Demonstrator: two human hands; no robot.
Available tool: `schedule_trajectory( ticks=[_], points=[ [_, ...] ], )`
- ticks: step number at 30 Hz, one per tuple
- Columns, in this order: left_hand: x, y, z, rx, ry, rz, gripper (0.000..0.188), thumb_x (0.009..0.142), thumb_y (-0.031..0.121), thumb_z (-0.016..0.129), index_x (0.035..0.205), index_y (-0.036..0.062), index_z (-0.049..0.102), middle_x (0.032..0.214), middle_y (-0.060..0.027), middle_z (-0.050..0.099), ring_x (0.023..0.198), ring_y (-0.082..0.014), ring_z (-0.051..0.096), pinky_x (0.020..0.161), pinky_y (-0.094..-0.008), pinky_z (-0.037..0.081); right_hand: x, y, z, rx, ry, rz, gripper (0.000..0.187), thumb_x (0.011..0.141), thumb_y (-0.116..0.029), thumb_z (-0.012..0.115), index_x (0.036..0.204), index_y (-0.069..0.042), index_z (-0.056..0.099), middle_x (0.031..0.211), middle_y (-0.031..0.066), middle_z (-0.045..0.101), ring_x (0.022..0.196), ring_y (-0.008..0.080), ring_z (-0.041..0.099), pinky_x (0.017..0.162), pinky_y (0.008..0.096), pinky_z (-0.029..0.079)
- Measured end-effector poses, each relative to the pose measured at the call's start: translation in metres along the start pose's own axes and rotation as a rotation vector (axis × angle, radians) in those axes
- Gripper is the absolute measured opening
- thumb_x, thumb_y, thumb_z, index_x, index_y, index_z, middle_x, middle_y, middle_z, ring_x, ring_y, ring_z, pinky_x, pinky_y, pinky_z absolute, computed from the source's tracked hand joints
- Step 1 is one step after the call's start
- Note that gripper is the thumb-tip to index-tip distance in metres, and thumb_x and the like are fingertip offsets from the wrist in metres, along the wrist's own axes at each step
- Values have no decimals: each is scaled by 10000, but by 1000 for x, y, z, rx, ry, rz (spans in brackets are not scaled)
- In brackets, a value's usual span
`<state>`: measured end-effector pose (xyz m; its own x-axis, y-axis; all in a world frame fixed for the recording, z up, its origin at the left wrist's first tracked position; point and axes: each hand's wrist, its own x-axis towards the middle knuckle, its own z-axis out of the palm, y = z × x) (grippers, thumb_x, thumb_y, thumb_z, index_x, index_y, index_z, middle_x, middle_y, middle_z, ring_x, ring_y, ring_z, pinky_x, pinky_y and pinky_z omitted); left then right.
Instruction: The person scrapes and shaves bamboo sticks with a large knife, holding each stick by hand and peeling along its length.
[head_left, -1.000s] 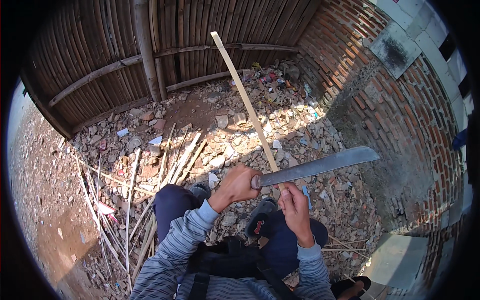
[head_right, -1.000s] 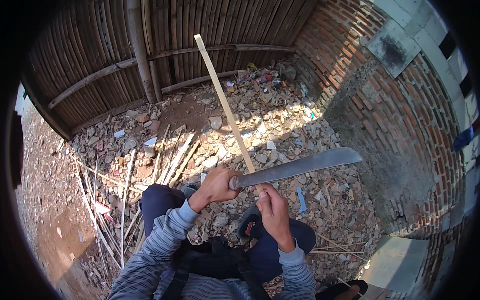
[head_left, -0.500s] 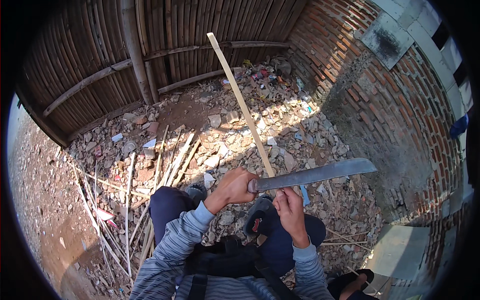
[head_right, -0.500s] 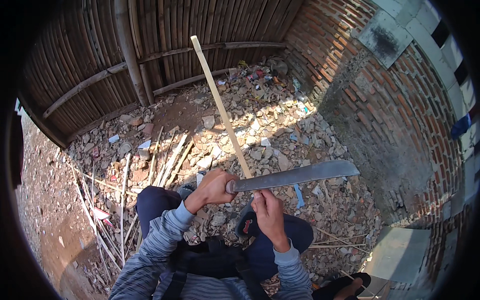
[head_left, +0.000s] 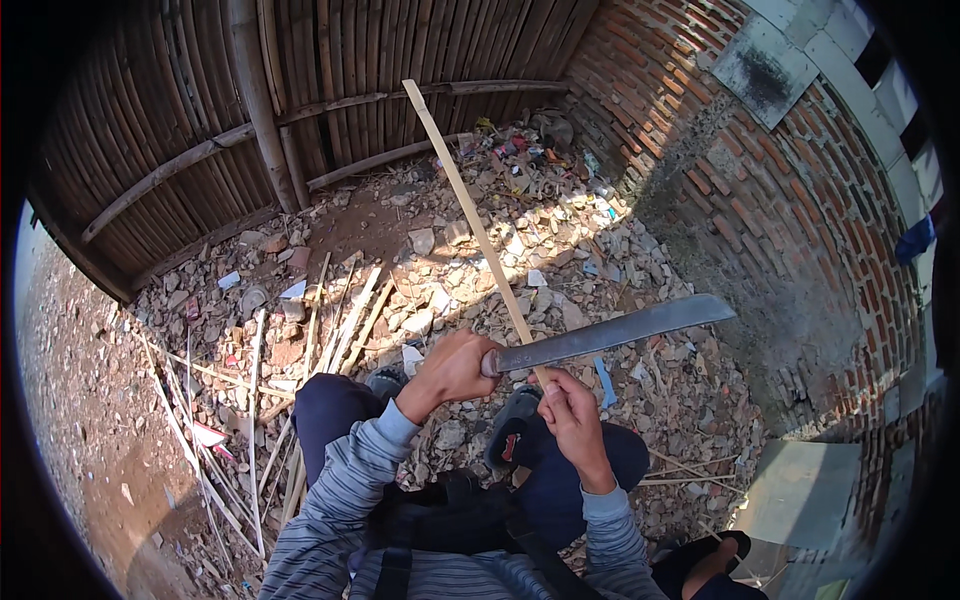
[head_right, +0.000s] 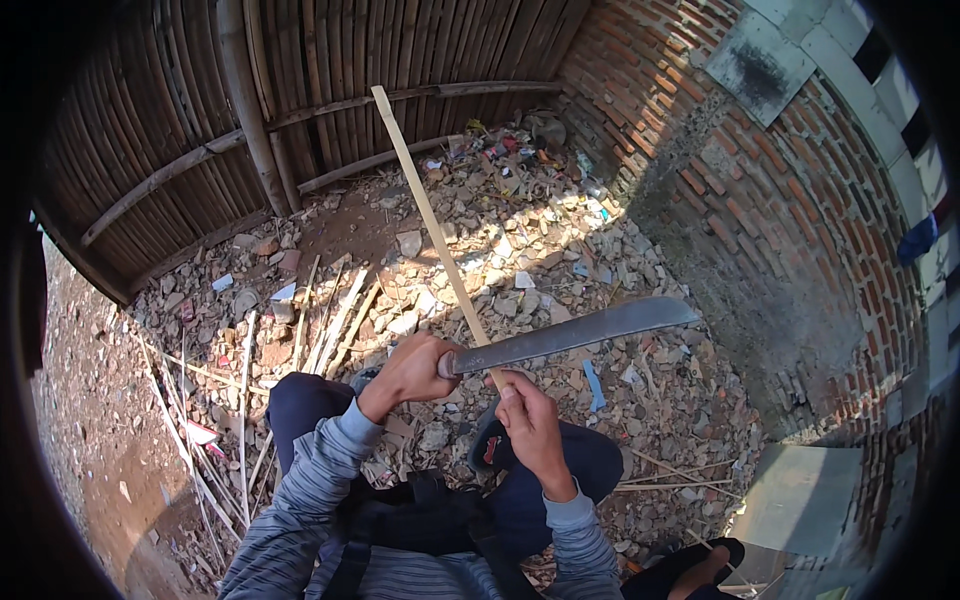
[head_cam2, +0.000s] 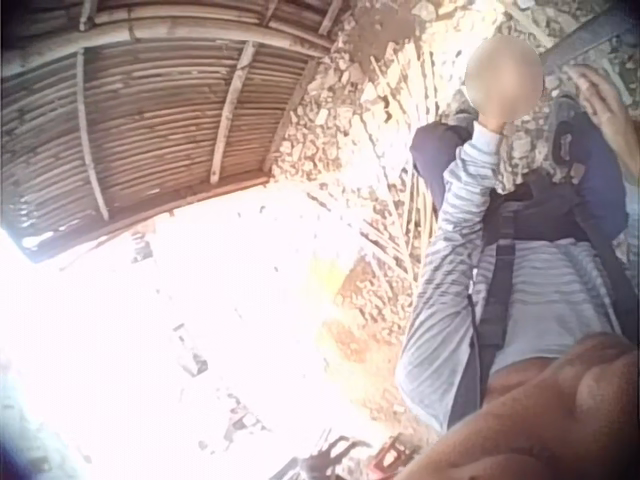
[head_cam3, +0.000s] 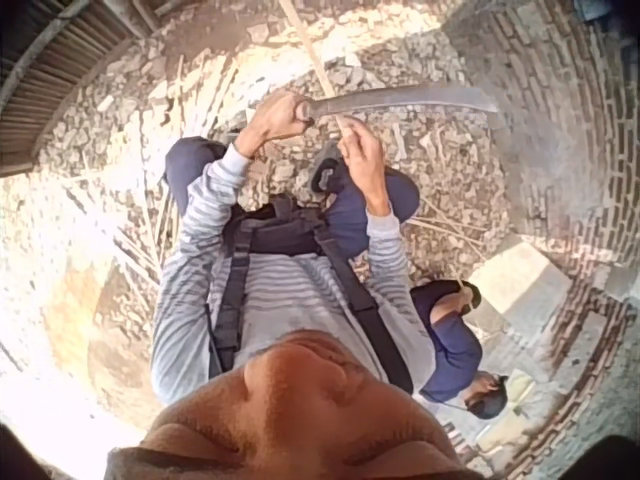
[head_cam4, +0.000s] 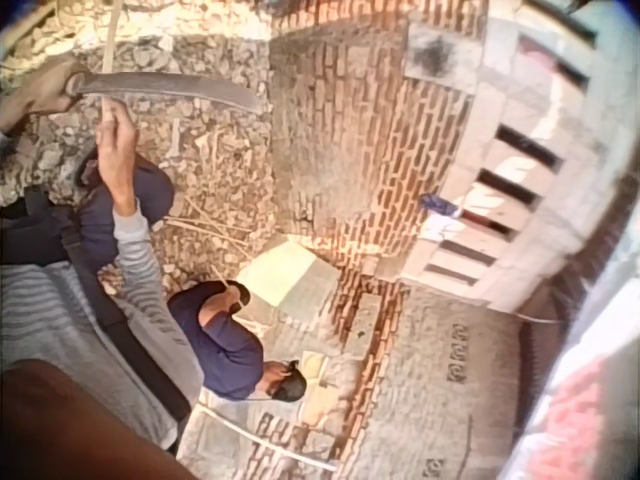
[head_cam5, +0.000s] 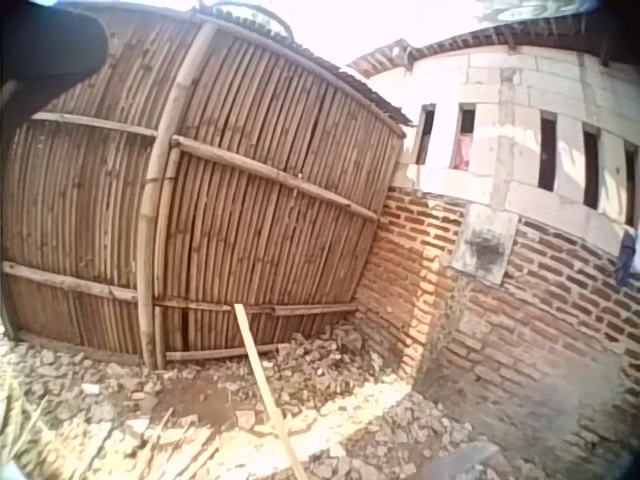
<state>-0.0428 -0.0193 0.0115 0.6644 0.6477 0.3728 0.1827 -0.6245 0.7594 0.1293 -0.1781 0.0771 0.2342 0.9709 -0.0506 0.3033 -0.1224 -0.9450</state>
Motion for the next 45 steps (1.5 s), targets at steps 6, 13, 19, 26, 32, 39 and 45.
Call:
schedule_trajectory(
  ticks=[6,13,19,26,32,39,45],
  points=[
    [6,-4,-11,-86,-3,-190,169,748,155,687,792,-8,667,678,-221,628,624,-417,633,606,-461,487,-28,6,-3,188,-80,157,290,1145,-211,459,1248,-17,648,666,-48,428,556,23,360,508,222,280],
    [5,-4,-8,0,-51,-146,179,737,181,689,776,7,670,670,-216,632,612,-407,632,610,-471,499,-31,6,-5,296,-84,224,292,1143,-214,463,1256,0,625,685,-51,418,551,19,335,485,210,267],
    [6,-6,-11,-158,-44,-272,202,765,162,683,756,-24,603,630,-204,582,556,-341,584,597,-466,464,-47,23,-23,665,-207,380,284,1143,-202,451,1266,11,594,685,-18,433,467,25,316,434,201,257],
    [3,-7,-3,-10,-40,-200,214,746,198,670,760,-14,638,695,-245,629,689,-460,646,638,-516,484,-27,27,-15,804,-249,402,344,1142,-191,447,1378,30,562,702,-13,407,451,22,317,417,199,270],
    [-3,-10,4,76,-101,-82,291,743,240,702,955,54,772,781,-213,712,772,-444,696,712,-515,560,-21,16,0,335,-87,206,416,1109,-175,562,1478,17,579,707,-77,427,529,-5,341,466,209,258],
    [0,1,1,114,-140,-125,297,732,248,699,968,90,785,770,-208,715,770,-427,708,720,-525,570,-10,37,0,-219,199,-88,373,1071,-194,640,1364,33,681,810,40,673,660,57,455,558,279,374],
    [0,-7,5,203,-63,-120,269,705,227,684,904,63,761,745,-221,699,752,-447,700,705,-532,561,-13,22,11,-436,252,-215,345,1043,-138,657,1318,68,687,891,142,735,693,133,573,596,307,453]
  ],
)
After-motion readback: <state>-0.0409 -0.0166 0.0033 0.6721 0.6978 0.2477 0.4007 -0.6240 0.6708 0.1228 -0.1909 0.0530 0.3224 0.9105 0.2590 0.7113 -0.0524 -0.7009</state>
